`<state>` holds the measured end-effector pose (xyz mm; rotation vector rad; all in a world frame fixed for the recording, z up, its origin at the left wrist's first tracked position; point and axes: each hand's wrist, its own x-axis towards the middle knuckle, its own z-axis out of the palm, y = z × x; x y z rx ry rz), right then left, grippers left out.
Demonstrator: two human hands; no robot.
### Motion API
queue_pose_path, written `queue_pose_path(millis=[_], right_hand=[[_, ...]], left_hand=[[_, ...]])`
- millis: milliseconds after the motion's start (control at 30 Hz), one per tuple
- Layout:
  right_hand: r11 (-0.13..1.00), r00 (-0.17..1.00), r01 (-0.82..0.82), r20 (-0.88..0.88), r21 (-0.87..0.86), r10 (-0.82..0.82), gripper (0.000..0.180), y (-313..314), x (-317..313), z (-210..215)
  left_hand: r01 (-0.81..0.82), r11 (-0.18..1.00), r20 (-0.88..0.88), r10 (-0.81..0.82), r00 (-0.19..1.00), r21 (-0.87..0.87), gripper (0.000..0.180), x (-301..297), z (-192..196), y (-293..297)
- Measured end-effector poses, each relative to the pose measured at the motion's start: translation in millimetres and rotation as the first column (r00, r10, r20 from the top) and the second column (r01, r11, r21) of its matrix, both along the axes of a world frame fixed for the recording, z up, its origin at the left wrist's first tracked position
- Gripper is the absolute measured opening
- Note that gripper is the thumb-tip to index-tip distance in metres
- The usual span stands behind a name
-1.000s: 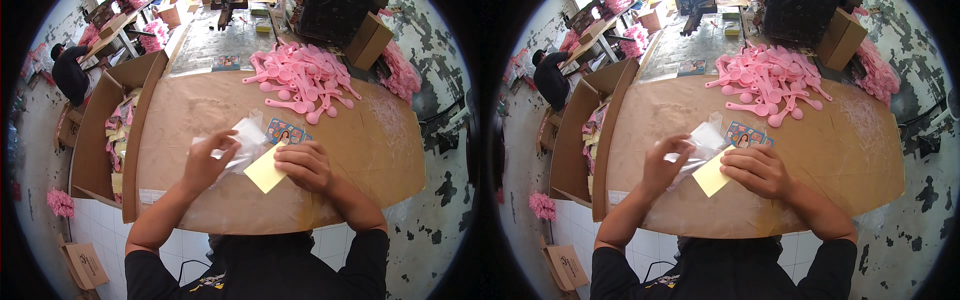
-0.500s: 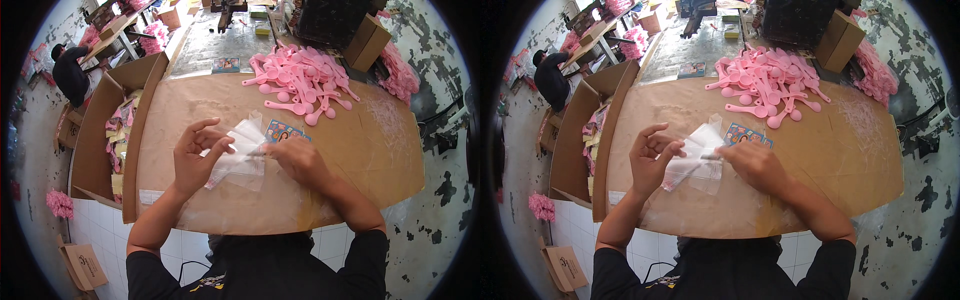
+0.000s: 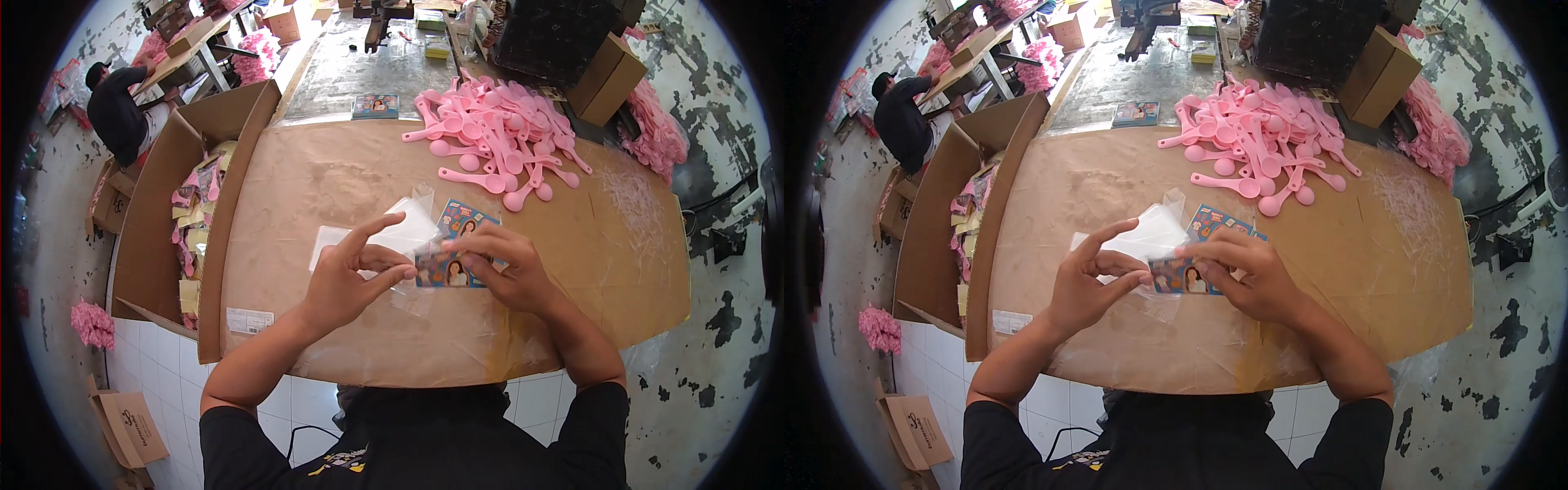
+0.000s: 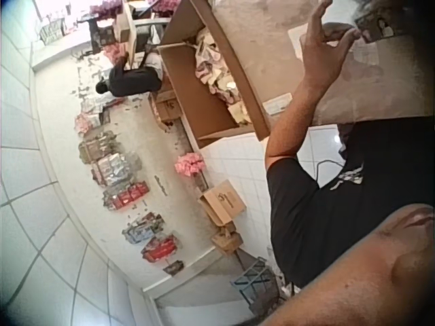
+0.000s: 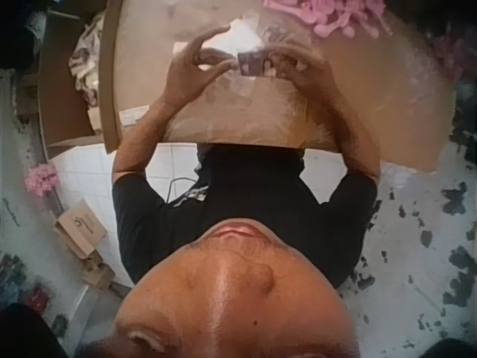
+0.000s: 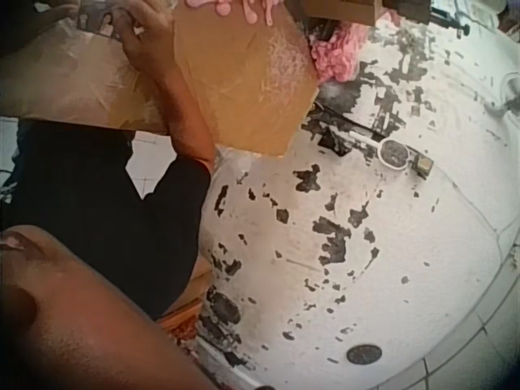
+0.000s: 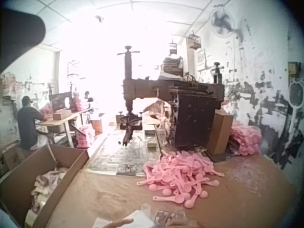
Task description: Placing small pink toy mirrors and backing cards into plastic bags and sealing them.
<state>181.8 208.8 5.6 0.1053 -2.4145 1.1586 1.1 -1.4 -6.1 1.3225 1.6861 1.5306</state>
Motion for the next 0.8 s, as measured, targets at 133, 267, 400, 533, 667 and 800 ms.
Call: queue_pose_path(millis=[133,267,400,533,667,800], right_hand=[[0.992,0.994,-0.107,-0.024,0.072,0.109,0.035,-6.4,0.0,-2.2],[1.0,1.0,-0.02,-0.003,-0.016,0.02,0.033,-26.9,0.2,-11.8],[0.945,0.99,0.112,-0.049,-0.309,-0.133,0.035,-19.0,0.6,-16.8],[0.99,0.992,0.034,-0.115,-0.137,-0.05,0.037,-27.8,-0.9,-16.6],[0.995,0.997,-0.008,-0.074,-0.104,0.0,0.031,-36.1,-2.3,-13.8],[0.984,0.987,0.103,-0.108,-0.146,-0.119,0.026,-23.7,-2.8,-23.6]], left_hand=[[0.086,0.993,-0.213,-0.101,0.972,-0.082,0.074,4.0,1.9,-3.2],[0.119,0.986,-0.293,-0.147,0.945,-0.114,0.075,12.6,1.6,-3.3],[0.047,0.999,-0.242,-0.05,0.969,-0.018,0.069,10.9,-0.6,-3.0],[-0.018,0.997,-0.137,0.029,0.99,0.081,0.059,11.3,-6.8,-3.1],[0.022,0.997,-0.12,-0.013,0.993,0.078,0.058,12.7,-9.3,-1.9],[0.052,0.998,-0.026,-0.054,0.998,-0.047,0.057,14.5,3.4,-2.4]])
